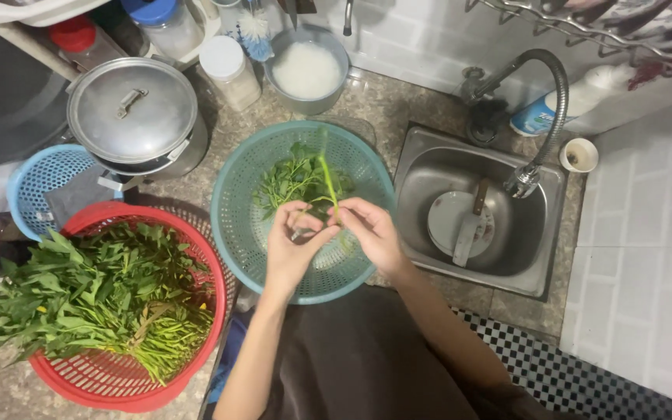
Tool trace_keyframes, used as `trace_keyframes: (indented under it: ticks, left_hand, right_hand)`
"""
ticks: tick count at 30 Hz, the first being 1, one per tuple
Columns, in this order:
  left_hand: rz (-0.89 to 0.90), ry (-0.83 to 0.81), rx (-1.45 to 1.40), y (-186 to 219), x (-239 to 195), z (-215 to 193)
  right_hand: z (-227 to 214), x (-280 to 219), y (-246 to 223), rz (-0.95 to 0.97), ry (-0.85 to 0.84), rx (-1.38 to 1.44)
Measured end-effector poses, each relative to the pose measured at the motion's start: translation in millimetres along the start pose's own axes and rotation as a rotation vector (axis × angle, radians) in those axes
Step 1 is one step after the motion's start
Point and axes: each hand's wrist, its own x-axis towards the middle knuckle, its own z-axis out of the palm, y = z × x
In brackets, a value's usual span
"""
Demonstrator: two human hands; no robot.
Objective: Picking leaves from a bundle of green vegetables and placing them in a colander.
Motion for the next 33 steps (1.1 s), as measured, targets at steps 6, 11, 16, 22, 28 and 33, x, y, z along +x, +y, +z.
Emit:
trace_keyframes:
  ticks: [6,11,16,22,28,33]
  left_hand:
    - [-0.166,-0.008,-0.245,-9,10,-19]
    - [-0.101,0.000,-0.190,-3,8,-20]
    - [0.014,-0.003,-0.054,-1,3,-25]
    - [-0.337,-0.077,-0.472,-19,10,-40]
    - [-0.602,-0.161,-1.106,-39,30,-63]
    - [-0.281,0.107,-0.083,-44,53,-79]
  right_hand:
    - [6,-3,22,0.082,-0.021,-0.063]
    - [18,-3,10,0.022,-0.068,-0.096]
    - [20,-2,11,-0.003,-0.015,-0.250]
    - [29,-5,0,-0.027,-0.020,-0.271]
    - [24,-18,6,0.107,-0.184,0.282]
    - [33,-22,-20,0.082,-0.196,0.030]
